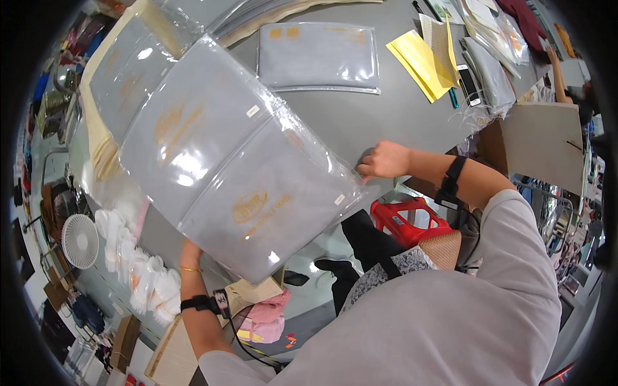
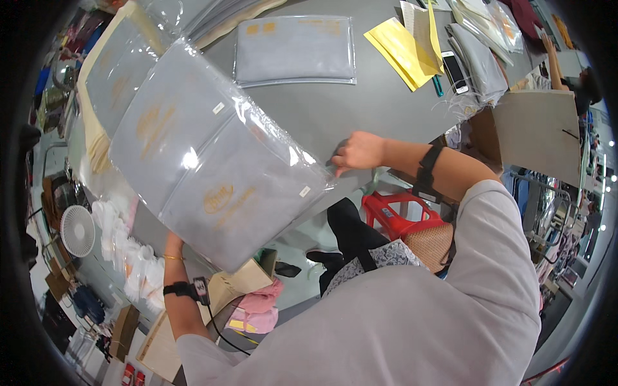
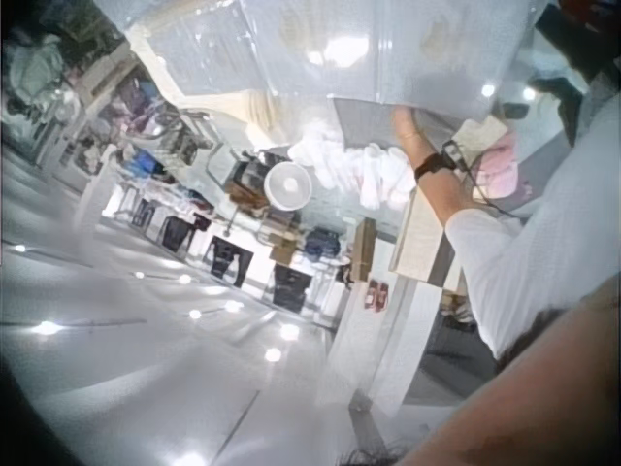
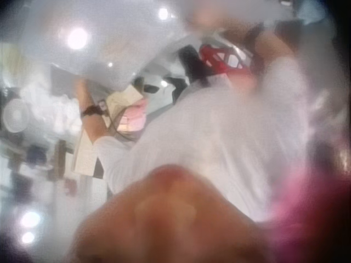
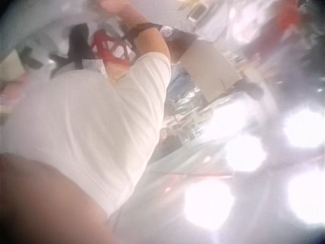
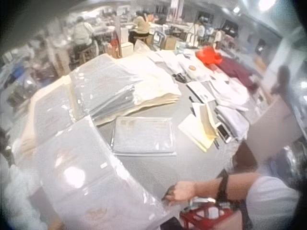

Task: The person folds gray garments and places them into clear plastic bags with gold logos. They seal each bag, stack them on the table, and then gather the stack to tie it with a green ribbon.

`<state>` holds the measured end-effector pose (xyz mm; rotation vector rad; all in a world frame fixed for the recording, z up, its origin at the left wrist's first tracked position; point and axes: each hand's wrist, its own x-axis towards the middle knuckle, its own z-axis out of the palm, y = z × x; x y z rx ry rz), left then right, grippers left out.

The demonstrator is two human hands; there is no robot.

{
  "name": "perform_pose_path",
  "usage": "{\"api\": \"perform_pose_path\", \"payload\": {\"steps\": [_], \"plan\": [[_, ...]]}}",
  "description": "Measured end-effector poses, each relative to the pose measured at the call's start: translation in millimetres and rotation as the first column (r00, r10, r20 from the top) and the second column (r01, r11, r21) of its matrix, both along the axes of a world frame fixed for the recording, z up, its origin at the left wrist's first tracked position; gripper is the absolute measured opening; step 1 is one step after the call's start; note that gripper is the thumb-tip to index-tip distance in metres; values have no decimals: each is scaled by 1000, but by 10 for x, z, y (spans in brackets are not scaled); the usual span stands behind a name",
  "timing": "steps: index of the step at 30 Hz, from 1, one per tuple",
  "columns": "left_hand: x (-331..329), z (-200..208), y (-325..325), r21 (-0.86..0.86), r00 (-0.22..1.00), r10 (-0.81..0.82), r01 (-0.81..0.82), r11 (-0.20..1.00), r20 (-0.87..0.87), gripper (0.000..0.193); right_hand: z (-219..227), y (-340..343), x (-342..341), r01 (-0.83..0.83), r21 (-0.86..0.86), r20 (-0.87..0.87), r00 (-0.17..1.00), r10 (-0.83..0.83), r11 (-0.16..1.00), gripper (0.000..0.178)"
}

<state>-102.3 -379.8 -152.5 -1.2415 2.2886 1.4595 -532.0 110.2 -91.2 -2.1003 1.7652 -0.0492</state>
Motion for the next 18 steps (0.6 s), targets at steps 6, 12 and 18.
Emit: {"api": "perform_pose_path", "payload": {"steps": [6, 12, 18], "plan": [[-251, -65, -259, -152, 997, -71, 75, 986, 31, 35, -70, -952, -998, 237, -91, -195, 948, -250, 967, 8], [-313, 329, -811, -444, 907, -316, 412, 796, 277, 35, 431, -1837, -1674, 106, -144, -175, 976, -131, 984, 34], [554, 2082, -668, -116, 900, -23, 82, 990, 435, 26, 1582, -1236, -2838, 491, 213, -61, 870, -489, 845, 36]]}}
